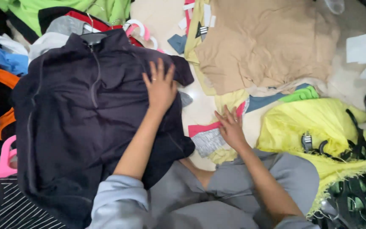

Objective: Sorting through a pile of garments on the floor and placing them onto plastic hangers.

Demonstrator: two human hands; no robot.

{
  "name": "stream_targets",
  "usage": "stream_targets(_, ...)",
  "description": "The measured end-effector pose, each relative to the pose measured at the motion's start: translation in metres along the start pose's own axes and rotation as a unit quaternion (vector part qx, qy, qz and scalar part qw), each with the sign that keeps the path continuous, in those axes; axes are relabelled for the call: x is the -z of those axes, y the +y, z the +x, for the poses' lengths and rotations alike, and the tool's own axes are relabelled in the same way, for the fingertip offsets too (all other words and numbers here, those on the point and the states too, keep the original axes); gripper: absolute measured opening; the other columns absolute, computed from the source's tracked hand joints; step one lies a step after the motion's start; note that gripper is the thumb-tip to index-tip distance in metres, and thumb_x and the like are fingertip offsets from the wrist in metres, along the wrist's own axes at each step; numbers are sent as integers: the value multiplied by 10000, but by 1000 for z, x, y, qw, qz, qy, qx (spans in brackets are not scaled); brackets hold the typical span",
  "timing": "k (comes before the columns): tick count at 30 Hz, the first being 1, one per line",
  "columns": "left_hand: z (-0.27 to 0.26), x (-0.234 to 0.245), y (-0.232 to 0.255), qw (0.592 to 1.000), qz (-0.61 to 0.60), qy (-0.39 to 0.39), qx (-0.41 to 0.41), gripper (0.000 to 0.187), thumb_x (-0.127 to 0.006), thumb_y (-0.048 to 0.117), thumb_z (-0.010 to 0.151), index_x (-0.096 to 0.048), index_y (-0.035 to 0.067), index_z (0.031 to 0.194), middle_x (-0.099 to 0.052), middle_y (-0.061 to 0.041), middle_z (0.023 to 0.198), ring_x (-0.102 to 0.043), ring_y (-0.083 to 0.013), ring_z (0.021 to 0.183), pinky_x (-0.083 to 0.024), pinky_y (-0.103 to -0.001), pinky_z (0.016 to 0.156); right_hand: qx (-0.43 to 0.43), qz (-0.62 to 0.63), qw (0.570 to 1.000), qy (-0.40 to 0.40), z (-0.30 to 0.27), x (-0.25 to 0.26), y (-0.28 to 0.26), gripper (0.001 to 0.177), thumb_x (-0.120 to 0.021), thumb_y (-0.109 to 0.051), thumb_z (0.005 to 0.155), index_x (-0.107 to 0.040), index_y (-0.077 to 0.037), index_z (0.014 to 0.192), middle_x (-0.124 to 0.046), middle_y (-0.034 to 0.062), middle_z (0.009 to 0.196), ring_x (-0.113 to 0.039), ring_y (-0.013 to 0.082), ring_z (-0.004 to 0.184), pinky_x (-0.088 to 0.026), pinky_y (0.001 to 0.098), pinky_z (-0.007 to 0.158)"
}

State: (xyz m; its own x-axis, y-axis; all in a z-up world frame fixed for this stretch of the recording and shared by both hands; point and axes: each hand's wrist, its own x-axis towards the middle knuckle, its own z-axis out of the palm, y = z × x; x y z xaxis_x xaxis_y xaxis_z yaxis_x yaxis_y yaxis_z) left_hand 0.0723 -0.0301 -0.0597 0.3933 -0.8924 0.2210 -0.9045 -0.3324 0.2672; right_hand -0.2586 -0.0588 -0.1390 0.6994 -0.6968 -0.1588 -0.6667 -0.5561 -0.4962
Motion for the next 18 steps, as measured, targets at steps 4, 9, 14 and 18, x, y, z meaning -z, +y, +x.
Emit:
stream_targets(4, -2, -64, 98, 988, 23, -141, -59, 611, -685, 316, 933, -526, 241, 1518, -290, -136, 1679, -195, -372, 1567, -191, -713, 1165, -97, -40, 994, -16, -53, 15, 68, 793, -661, -284, 900, -322, -451, 1597, -133, 95, 1732, -107, 577, 1511, -187, 807, 1104)
stream_targets(9, -8, -178, 144, 966, 26, -255, -38, 633, -607, 231, 1003, -379, 272, 1592, -304, -50, 1684, -284, -297, 1553, -274, -650, 1182, -178, 108, 978, 35, -49, 6, 94, 749, -605, -274, 981, -275, -410, 1639, -204, 168, 1699, -142, 529, 1525, -187, 745, 1140)
stream_targets(14, -14, -205, 139, 988, 40, -131, -71, 308, -572, 44, 970, -689, 137, 1240, -631, -91, 1367, -626, -284, 1257, -552, -423, 971, -172, 92, 981, 10, -51, 12, 77, 788, -642, -259, 952, -278, -449, 1624, -194, 138, 1707, -116, 529, 1529, -181, 760, 1145)
stream_targets(18, -12, -184, 134, 990, 21, -96, -106, 123, -599, 113, 918, -701, 173, 950, -737, 2, 882, -774, -219, 811, -631, -345, 651, -160, 125, 978, 40, -49, 15, 69, 767, -613, -231, 967, -281, -422, 1631, -180, 140, 1710, -102, 526, 1530, -183, 761, 1140)
